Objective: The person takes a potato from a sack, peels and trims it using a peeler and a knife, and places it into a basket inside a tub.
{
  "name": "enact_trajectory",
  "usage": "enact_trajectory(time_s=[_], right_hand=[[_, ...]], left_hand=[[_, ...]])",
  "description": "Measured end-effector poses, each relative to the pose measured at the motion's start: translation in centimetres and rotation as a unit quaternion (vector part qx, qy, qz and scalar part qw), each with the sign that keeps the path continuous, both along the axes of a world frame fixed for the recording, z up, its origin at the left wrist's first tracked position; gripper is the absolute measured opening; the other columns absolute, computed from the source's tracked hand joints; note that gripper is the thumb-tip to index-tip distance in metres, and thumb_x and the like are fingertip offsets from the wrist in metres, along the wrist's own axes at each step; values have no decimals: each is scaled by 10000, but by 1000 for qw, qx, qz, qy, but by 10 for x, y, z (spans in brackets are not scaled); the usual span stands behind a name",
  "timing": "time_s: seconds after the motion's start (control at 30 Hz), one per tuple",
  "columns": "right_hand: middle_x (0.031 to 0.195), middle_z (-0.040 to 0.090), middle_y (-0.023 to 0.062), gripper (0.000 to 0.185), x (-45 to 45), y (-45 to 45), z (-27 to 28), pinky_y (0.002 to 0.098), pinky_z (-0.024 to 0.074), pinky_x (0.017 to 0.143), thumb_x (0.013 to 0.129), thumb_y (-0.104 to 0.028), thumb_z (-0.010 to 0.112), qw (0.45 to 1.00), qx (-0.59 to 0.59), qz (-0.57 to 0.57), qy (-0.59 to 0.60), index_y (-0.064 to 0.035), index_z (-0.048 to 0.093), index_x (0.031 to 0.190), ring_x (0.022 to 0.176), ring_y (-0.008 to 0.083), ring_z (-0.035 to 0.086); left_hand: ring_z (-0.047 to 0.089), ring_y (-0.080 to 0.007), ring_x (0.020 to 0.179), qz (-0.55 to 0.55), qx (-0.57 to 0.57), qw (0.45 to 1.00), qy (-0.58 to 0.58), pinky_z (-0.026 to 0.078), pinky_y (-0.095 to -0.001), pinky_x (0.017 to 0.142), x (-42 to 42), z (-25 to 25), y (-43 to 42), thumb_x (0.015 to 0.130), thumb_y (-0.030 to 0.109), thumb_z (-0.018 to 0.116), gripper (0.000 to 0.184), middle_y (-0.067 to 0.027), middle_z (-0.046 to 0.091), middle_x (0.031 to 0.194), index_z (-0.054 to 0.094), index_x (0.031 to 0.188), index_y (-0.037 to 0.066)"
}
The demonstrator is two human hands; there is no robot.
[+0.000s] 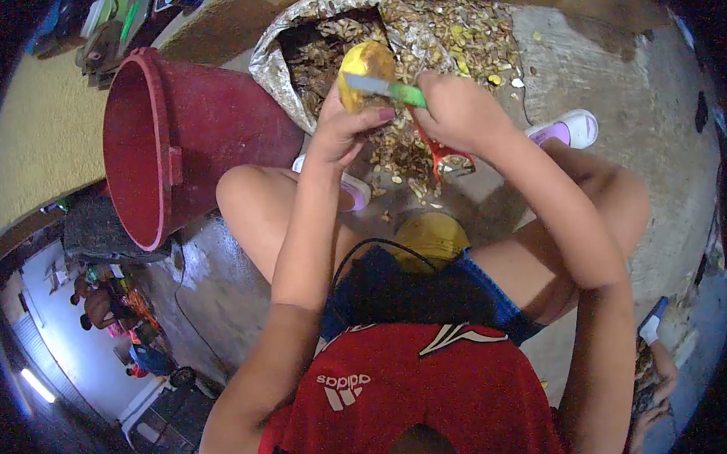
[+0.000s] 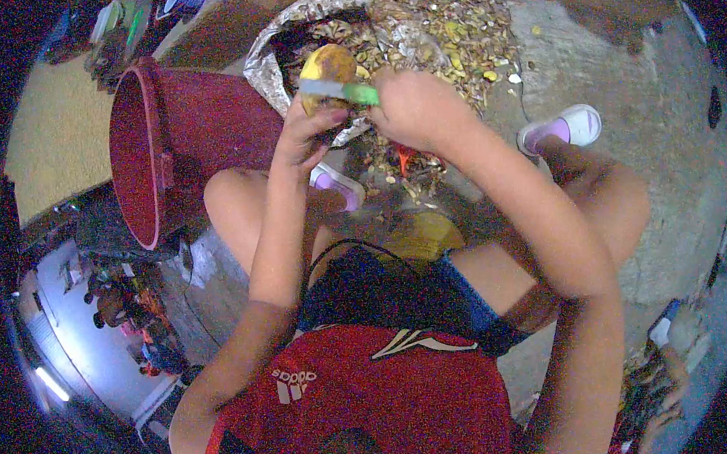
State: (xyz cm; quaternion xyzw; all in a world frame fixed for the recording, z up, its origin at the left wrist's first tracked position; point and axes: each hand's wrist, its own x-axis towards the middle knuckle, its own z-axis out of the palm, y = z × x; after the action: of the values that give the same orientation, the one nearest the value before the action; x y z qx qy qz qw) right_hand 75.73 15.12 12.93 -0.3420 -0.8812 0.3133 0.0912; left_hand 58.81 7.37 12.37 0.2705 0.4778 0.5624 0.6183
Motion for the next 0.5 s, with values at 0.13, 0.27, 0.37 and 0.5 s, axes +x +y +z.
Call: enact_trajectory(time_s=[0.13,0.27,0.37,0.5], right_hand=[[685,564,242,225,2,13,0,479,452,644,748,-190,524,1000,7,-24,14,31,495,777,678,411,562],[683,561,249,222,4,5,13,484,452,650,742,-183,519,1000,-7,3,19,34,501,788,683,411,562],[681,559,254,220,2,-12,4,487,451,650,740,-179,516,1000,-14,0,8,34,505,795,685,413,561],[684,562,252,233,1,-8,1,486,451,643,748,-194,509,999,-9,24,19,36,505,785,679,416,561]], left_hand=[[535,-162,924,-10,2,1000,1,460,-292,812,8,4,-4,571,-14,723,729,-36,512,1031,392,1215,67],[540,-168,933,1,-2,1000,-6,460,-301,819,5,-5,-6,574,-31,715,710,-46,520,1042,399,1204,57],[543,-173,945,27,-18,999,-4,461,-306,822,4,-3,-7,578,-47,704,693,-56,527,1050,402,1195,46],[545,-177,949,14,-13,1000,4,458,-299,817,2,-4,-9,601,-48,684,641,-59,541,1031,415,1177,36]])
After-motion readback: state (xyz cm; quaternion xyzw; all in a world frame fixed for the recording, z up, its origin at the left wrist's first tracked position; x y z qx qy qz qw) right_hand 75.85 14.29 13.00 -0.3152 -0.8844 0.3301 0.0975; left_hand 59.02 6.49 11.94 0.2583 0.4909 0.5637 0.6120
